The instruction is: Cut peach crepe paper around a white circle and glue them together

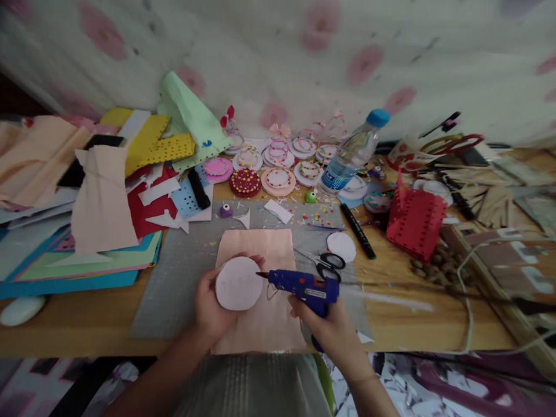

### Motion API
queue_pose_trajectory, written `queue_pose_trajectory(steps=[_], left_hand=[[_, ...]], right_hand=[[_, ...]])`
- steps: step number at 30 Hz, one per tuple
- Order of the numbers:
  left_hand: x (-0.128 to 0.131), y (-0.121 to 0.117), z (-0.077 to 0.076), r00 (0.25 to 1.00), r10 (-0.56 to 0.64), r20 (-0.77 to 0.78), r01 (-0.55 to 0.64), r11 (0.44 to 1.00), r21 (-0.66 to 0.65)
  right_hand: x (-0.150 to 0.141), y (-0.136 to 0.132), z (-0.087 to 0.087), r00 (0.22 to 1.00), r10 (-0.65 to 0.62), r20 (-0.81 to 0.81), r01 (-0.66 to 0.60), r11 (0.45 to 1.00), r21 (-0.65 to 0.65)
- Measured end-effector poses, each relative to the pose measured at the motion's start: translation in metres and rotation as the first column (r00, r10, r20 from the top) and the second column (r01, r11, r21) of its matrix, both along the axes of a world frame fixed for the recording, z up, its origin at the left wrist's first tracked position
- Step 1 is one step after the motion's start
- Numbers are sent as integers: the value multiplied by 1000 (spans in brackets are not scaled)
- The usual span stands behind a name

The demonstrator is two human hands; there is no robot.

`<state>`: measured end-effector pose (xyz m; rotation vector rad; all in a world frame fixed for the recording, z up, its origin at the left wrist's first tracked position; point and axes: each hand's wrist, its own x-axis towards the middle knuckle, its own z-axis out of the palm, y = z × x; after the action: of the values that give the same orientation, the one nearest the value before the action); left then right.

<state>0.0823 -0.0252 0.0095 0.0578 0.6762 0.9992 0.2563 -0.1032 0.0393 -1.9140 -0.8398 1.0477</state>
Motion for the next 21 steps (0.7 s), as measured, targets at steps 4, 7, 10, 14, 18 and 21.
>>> queue_pose_trajectory(steps=[4, 7, 10, 14, 18, 21], left_hand=[[-1, 4, 6, 1000, 22, 13, -20, 993, -114], [-1, 5, 14, 996, 56, 73, -44, 987, -157], [-2, 4, 25, 990, 40, 138, -23, 992, -125], [-2, 0, 39, 985, -7, 170, 22, 996, -88], [2, 1, 47, 986, -30, 165, 39, 998, -52], [7, 4, 47, 990, -29, 135, 35, 999, -41]], right_hand=[[15, 5, 5, 855, 10, -518, -25, 999, -21], [35, 5, 12, 734, -42, -678, 49, 999, -8], [59, -1, 14, 821, -153, -551, 171, 985, -20], [94, -19, 2, 823, -399, -405, 424, 905, -30], [125, -38, -18, 825, -506, -252, 521, 854, -7], [140, -47, -25, 815, -555, -168, 563, 827, -5]])
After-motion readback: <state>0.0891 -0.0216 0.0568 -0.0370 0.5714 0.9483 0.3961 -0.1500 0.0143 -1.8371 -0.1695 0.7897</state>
